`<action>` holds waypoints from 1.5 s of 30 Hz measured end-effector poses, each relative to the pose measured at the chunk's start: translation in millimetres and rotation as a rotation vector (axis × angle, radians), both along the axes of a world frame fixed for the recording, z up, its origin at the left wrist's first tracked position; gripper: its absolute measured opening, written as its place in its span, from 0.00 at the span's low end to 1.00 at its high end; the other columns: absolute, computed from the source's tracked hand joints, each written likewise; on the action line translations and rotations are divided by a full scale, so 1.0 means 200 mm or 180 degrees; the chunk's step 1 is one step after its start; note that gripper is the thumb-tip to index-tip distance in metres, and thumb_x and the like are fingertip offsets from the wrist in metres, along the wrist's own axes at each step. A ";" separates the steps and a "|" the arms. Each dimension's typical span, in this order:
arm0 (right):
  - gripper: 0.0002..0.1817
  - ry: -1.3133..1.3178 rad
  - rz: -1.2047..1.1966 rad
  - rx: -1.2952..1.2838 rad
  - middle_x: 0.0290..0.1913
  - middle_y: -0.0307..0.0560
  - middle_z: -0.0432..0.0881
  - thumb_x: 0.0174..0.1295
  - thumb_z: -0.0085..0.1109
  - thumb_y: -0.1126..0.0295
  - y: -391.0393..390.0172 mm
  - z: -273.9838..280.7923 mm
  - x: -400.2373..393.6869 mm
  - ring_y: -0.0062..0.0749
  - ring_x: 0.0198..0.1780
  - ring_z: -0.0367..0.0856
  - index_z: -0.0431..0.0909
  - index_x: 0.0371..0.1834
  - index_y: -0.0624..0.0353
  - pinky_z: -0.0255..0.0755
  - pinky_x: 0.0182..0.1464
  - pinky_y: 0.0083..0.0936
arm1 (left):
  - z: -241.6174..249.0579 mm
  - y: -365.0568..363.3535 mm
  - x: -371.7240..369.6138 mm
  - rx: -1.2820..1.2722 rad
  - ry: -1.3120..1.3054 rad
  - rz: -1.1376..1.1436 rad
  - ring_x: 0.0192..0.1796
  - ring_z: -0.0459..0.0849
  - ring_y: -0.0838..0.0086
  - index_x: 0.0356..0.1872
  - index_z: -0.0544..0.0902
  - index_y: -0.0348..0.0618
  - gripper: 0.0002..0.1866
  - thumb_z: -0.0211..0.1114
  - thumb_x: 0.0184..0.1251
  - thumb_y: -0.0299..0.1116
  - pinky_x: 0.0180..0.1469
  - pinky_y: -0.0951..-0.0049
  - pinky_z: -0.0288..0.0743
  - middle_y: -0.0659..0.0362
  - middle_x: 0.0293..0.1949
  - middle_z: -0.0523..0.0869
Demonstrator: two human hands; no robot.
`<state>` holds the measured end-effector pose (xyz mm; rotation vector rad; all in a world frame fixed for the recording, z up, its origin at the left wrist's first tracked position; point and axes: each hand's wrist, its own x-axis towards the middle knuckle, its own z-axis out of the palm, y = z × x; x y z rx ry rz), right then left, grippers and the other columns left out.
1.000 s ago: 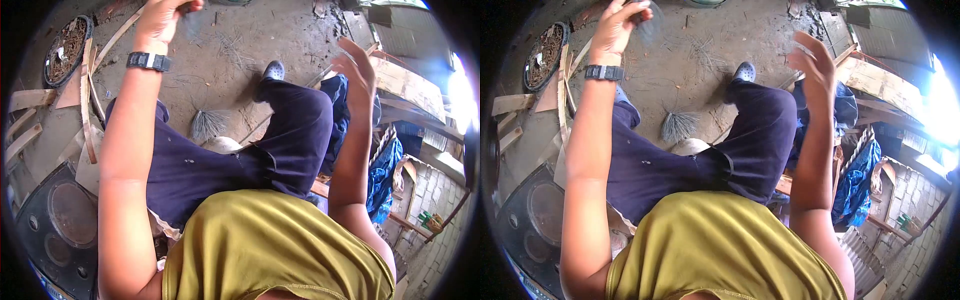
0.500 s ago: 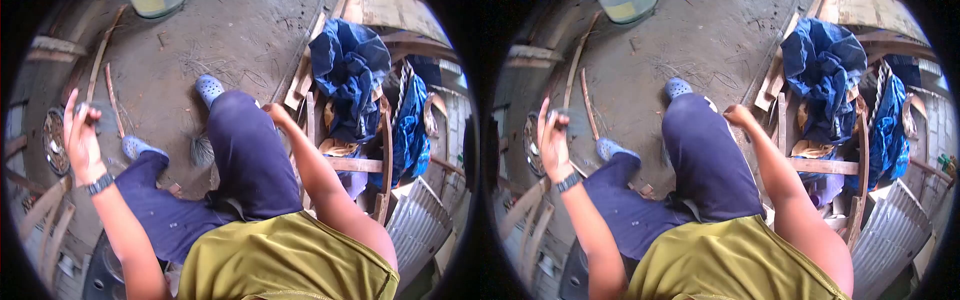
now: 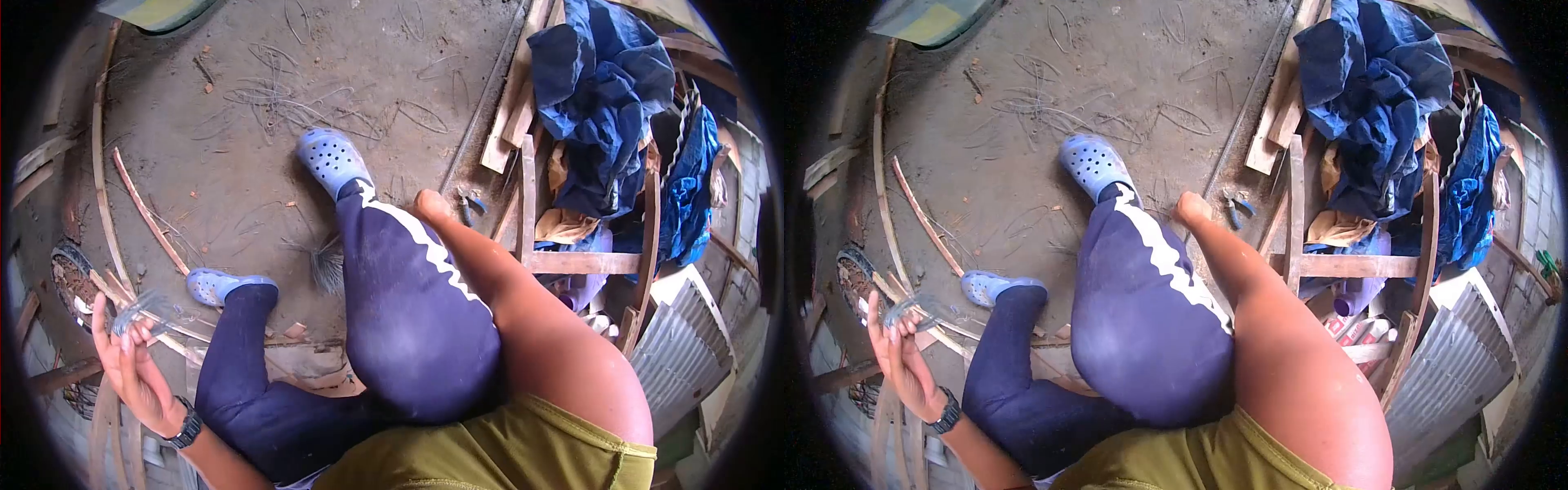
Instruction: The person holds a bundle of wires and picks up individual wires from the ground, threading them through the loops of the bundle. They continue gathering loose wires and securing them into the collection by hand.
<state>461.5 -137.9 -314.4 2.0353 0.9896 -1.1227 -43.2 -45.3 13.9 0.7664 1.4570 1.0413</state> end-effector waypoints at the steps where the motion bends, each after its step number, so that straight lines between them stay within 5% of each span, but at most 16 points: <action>1: 0.21 -0.0054 -0.0041 0.0133 0.54 0.59 0.87 0.60 0.65 0.58 -0.02 0.00 -0.01 0.52 0.58 0.86 0.88 0.49 0.62 0.79 0.61 0.43 | -0.03 -0.02 -0.02 -0.0115 0.0088 0.0061 0.43 0.76 0.74 0.78 0.55 0.27 0.37 0.61 0.72 0.25 0.60 0.70 0.71 0.57 0.39 0.80; 9: 0.19 0.0218 0.0070 0.0951 0.45 0.64 0.87 0.64 0.63 0.55 -0.13 -0.09 0.00 0.61 0.50 0.86 0.83 0.46 0.61 0.79 0.53 0.51 | -0.14 -0.03 -0.01 -0.0369 0.0066 -0.0199 0.44 0.74 0.73 0.79 0.53 0.28 0.38 0.60 0.75 0.28 0.63 0.67 0.68 0.60 0.36 0.74; 11: 0.17 -0.0023 -0.0782 0.1687 0.43 0.66 0.86 0.67 0.62 0.56 -0.08 -0.06 -0.01 0.64 0.49 0.85 0.79 0.47 0.59 0.78 0.52 0.53 | -0.15 -0.02 0.01 -0.0432 0.0165 -0.0119 0.44 0.74 0.73 0.79 0.53 0.28 0.38 0.60 0.75 0.28 0.63 0.66 0.68 0.60 0.36 0.74; 15: 0.10 0.0258 -0.0439 0.3060 0.37 0.56 0.87 0.71 0.61 0.63 0.24 -0.05 0.18 0.55 0.41 0.87 0.80 0.48 0.55 0.79 0.44 0.42 | -0.21 0.02 0.02 -0.0457 0.0183 -0.0097 0.43 0.73 0.75 0.79 0.52 0.28 0.37 0.60 0.76 0.28 0.63 0.66 0.68 0.61 0.36 0.74; 18: 0.14 0.0295 -0.1090 0.3010 0.40 0.57 0.87 0.69 0.63 0.60 0.50 -0.11 0.37 0.48 0.46 0.88 0.82 0.51 0.56 0.78 0.51 0.40 | -0.25 0.02 0.00 -0.0526 0.0104 -0.0183 0.44 0.73 0.75 0.79 0.52 0.27 0.37 0.59 0.76 0.28 0.63 0.65 0.68 0.61 0.36 0.74; 23: 0.19 -0.0296 -0.0480 0.2148 0.45 0.59 0.87 0.66 0.66 0.56 0.54 -0.28 0.51 0.52 0.51 0.86 0.82 0.52 0.58 0.77 0.54 0.41 | -0.28 0.04 0.03 -0.0623 0.0157 -0.0170 0.43 0.74 0.75 0.79 0.51 0.26 0.39 0.61 0.75 0.29 0.63 0.65 0.68 0.61 0.36 0.75; 29: 0.16 -0.0338 0.0324 0.2688 0.46 0.59 0.86 0.66 0.65 0.62 0.56 -0.27 0.54 0.54 0.55 0.84 0.78 0.53 0.56 0.76 0.56 0.44 | -0.30 0.06 0.00 -0.0674 0.0205 -0.0098 0.44 0.77 0.72 0.78 0.53 0.25 0.40 0.64 0.72 0.30 0.62 0.65 0.71 0.57 0.38 0.80; 33: 0.19 -0.0295 -0.0308 0.2944 0.49 0.59 0.87 0.65 0.67 0.59 0.80 -0.22 0.64 0.54 0.54 0.85 0.78 0.55 0.56 0.77 0.56 0.43 | -0.31 0.06 0.00 -0.0738 0.0238 -0.0075 0.44 0.77 0.72 0.78 0.53 0.25 0.41 0.64 0.71 0.31 0.62 0.66 0.71 0.57 0.38 0.80; 36: 0.21 -0.0782 -0.0515 0.2202 0.50 0.57 0.88 0.63 0.69 0.54 0.90 -0.31 0.74 0.53 0.55 0.86 0.83 0.53 0.55 0.77 0.58 0.41 | -0.32 0.06 0.01 -0.0841 0.0227 -0.0077 0.44 0.76 0.72 0.78 0.51 0.25 0.42 0.64 0.71 0.30 0.65 0.62 0.68 0.58 0.37 0.77; 38: 0.21 -0.0432 -0.1184 0.1800 0.49 0.57 0.89 0.62 0.69 0.51 0.90 -0.34 0.75 0.50 0.58 0.86 0.87 0.49 0.54 0.76 0.61 0.39 | -0.32 0.06 0.00 -0.0832 0.0210 -0.0076 0.44 0.76 0.72 0.78 0.52 0.25 0.42 0.64 0.71 0.30 0.65 0.62 0.69 0.58 0.38 0.77; 42: 0.19 -0.0290 -0.0459 0.2174 0.45 0.53 0.90 0.64 0.67 0.52 0.92 -0.25 0.64 0.47 0.53 0.87 0.88 0.49 0.55 0.77 0.57 0.38 | -0.34 0.08 0.07 -0.0771 0.0186 -0.0055 0.45 0.77 0.72 0.78 0.53 0.27 0.43 0.65 0.68 0.30 0.62 0.64 0.72 0.55 0.43 0.80; 45: 0.16 0.1992 -0.1762 0.2077 0.36 0.35 0.82 0.69 0.67 0.56 0.93 -0.06 0.36 0.21 0.36 0.77 0.83 0.43 0.59 0.72 0.40 0.23 | -0.44 0.19 0.27 -0.0840 0.0389 0.0184 0.48 0.79 0.70 0.76 0.59 0.27 0.38 0.63 0.69 0.28 0.60 0.65 0.74 0.50 0.51 0.83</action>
